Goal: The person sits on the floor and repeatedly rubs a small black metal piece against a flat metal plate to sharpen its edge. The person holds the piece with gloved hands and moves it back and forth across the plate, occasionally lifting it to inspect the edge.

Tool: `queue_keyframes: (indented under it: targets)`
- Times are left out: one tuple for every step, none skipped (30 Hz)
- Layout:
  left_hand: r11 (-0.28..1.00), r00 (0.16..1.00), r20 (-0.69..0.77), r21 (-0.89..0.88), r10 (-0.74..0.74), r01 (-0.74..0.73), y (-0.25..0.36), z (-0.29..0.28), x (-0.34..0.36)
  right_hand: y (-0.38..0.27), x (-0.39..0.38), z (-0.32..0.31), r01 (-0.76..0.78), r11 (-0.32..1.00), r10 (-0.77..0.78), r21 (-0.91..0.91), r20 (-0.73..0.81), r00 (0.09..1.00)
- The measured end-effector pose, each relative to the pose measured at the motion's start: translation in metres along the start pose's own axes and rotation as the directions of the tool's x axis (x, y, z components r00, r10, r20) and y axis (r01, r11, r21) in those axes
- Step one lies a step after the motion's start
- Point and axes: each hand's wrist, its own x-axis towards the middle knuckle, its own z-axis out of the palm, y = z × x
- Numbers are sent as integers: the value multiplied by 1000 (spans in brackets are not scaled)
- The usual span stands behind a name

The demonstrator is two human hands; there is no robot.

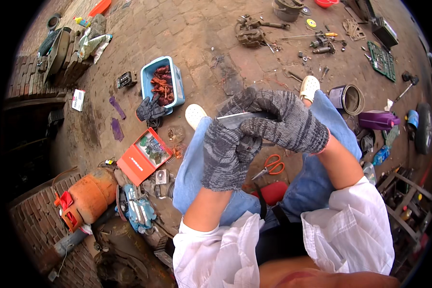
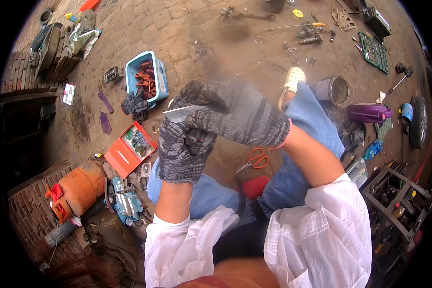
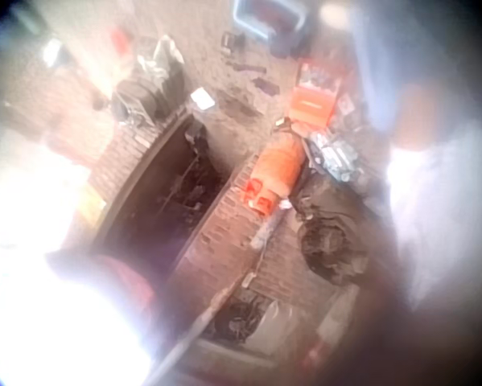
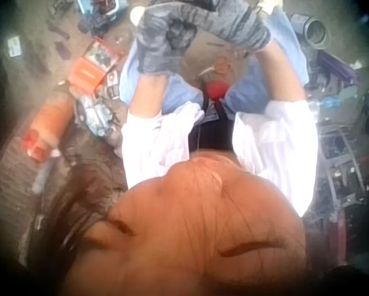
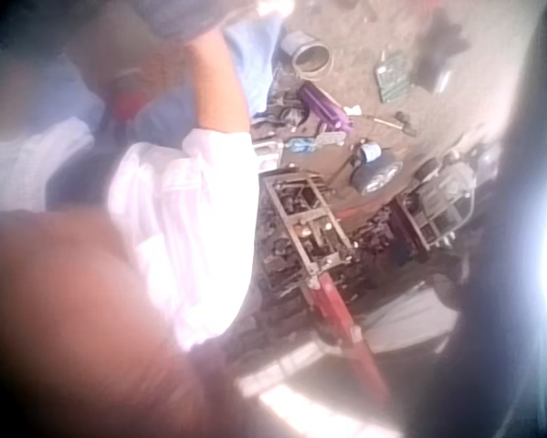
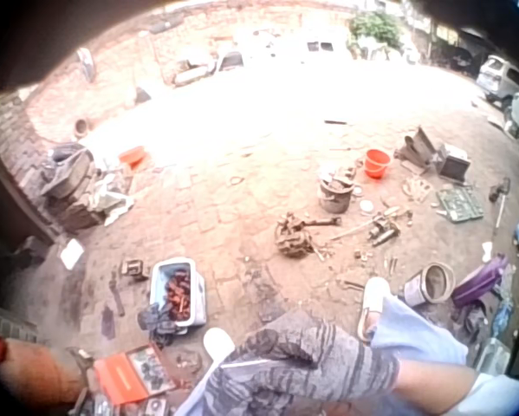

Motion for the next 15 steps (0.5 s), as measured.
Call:
queue_keyframes:
  targets:
    - [996, 999, -20, -87, -26, 24, -1, 0, -2, 1, 0, 1, 2, 1000, -2, -11, -8, 1000]
    - [999, 999, -33, 44, 33, -31, -3, -1, -3, 1, 0, 1, 5, 1000, -5, -22, -16, 1000]
    - [981, 995, -37, 175, 92, -85, -5, -3, -3, 1, 0, 2, 8, 999, -9, -33, -23, 1000]
    - [986, 995, -39, 146, 89, -82, -4, -2, -3, -1, -1, 3, 26, 999, -27, -39, -26, 999]
    - [990, 995, -42, 117, 86, -80, -4, -1, -3, -3, -1, 3, 44, 998, -46, -45, -28, 999]
    - [997, 999, -39, -74, 19, -22, 1, 4, -3, -4, -1, 3, 63, 997, -64, -50, -30, 997]
    - [964, 999, -23, -262, -46, 38, 3, 6, -3, -3, -1, 2, 27, 997, -28, -78, -6, 1000]
    - [997, 997, -26, 10, 74, -74, 1, 6, -2, -1, -2, 0, -10, 994, 12, -110, 14, 1000]
    - [943, 982, 4, 279, 191, -184, -2, 4, -1, 0, -2, -1, -47, 989, 52, -143, 33, 998]
    - [914, 976, 6, 350, 219, -207, -3, 5, -2, 1, -2, -1, -35, 996, 38, -81, 35, 999]
    - [878, 969, 7, 420, 247, -227, -4, 6, -2, 1, -1, 1, -22, 1000, 22, -17, 37, 999]
    - [935, 980, -43, 309, 194, -172, -3, 9, -4, 2, -1, 2, -8, 999, 7, 47, 39, 999]
    - [947, 979, -67, 276, 190, -165, -4, 10, -4, 3, -1, 2, -7, 999, 5, 36, 40, 999]
    - [957, 978, -91, 242, 186, -159, -5, 10, -4, 4, -1, 1, -5, 1000, 4, 25, 40, 999]
    - [935, 967, -93, 293, 237, -201, -9, 8, -3, 5, -1, 1, -3, 1000, 2, 14, 41, 999]
